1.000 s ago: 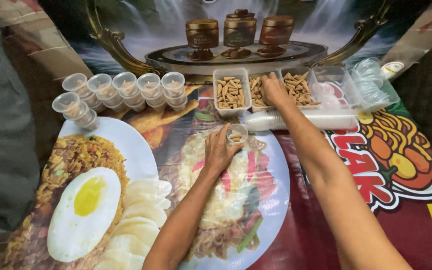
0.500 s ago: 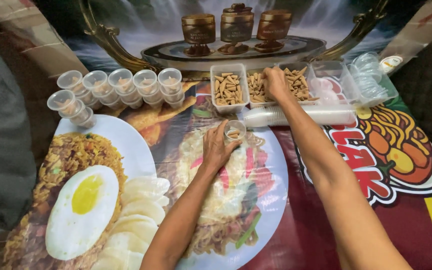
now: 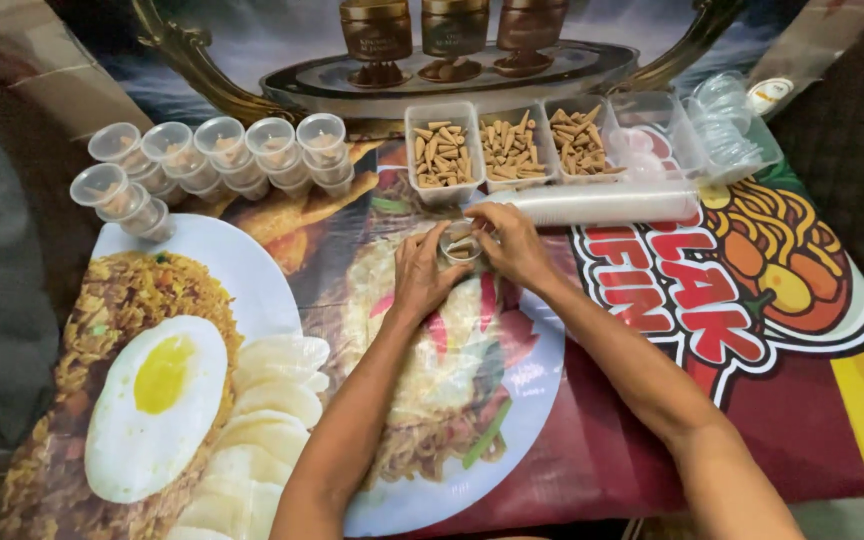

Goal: Packaging incense sticks by placing them into small plastic cups and then into plastic bags.

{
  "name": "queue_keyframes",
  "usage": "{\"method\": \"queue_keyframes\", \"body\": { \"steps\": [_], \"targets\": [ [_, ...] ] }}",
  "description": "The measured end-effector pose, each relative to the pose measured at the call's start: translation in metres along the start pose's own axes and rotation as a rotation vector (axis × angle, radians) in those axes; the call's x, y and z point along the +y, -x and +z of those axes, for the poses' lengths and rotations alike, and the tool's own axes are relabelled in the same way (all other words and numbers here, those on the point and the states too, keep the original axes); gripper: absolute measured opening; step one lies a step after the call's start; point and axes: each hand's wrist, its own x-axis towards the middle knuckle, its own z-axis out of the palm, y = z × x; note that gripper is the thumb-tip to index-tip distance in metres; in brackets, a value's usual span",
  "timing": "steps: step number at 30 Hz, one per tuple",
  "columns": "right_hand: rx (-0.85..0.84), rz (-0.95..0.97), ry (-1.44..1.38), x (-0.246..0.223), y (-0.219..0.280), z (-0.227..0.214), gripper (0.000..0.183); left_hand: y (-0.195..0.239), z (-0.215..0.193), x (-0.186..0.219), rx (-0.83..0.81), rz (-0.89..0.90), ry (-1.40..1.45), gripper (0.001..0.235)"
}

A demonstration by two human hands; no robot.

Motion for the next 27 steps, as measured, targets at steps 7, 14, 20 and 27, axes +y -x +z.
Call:
{"method": "queue_keyframes", "body": {
  "steps": [7, 14, 20, 27],
  "targets": [
    [0.134, 0.014, -0.032, -0.023, 0.031, -0.001, 0.026, 0.003, -0.008, 0.005, 0.006, 0.031, -0.014, 0.088],
    [0.102, 0.237, -0.319, -0.025, 0.059, 0.000, 0.038, 0.004, -0.008, 0.008, -0.055, 0.024, 0.034, 0.094],
    [0.115, 0.273, -0.355, -0.022, 0.060, 0.005, 0.041, 0.004, -0.012, 0.011, -0.036, 0.006, 0.043, 0.093],
    [0.109, 0.279, -0.381, -0.023, 0.060, 0.004, 0.039, 0.003, -0.013, 0.014, -0.039, -0.006, 0.046, 0.089]
  ]
}}
